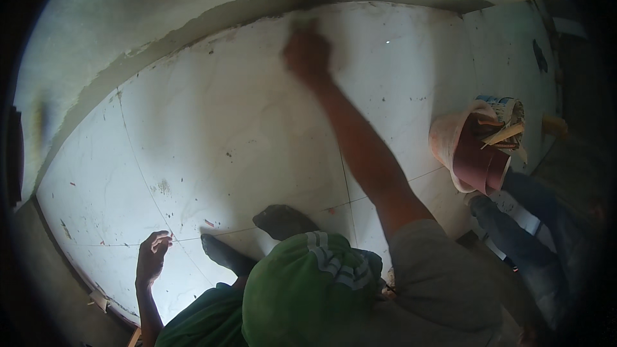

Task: The person applies grout to the joint between a white tiled floor and a concrete wall using a grout float, smoothing the material along the edge and occasionally wiping the tool.

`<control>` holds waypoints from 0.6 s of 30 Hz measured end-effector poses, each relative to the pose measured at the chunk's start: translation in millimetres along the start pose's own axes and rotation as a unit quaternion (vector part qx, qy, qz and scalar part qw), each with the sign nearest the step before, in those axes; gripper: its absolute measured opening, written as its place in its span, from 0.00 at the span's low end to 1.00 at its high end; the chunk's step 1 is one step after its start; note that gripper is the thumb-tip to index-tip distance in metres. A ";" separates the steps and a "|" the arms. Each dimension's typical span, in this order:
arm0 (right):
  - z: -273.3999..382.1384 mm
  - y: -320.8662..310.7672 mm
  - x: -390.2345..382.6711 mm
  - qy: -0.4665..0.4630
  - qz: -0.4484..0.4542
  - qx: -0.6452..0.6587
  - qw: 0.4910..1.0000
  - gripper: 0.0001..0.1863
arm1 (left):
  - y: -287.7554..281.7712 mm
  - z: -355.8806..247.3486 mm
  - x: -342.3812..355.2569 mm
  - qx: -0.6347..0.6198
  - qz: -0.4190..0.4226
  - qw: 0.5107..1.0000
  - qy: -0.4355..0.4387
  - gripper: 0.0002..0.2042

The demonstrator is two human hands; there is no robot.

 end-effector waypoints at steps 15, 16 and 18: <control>-306.0 -39.1 74.4 0.207 -0.261 0.541 0.772 0.18 | -14.4 101.3 -38.3 0.039 -0.049 0.995 -0.072 0.16; -309.2 -40.7 82.0 0.187 -0.274 0.507 0.796 0.18 | -16.9 104.3 -39.5 0.043 -0.054 0.995 -0.074 0.16; -236.2 -21.0 105.5 0.154 -0.055 -0.165 0.973 0.20 | -38.5 98.9 -47.7 0.069 -0.087 0.992 -0.064 0.17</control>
Point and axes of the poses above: each hand's wrist, its own x-axis towards the middle knuckle, its own y-axis out of the palm, z = x × y, the point moved 8 cm from there along x, towards the middle knuckle, and after that the axes turned 1 degree about -x, right-handed, at the moved point
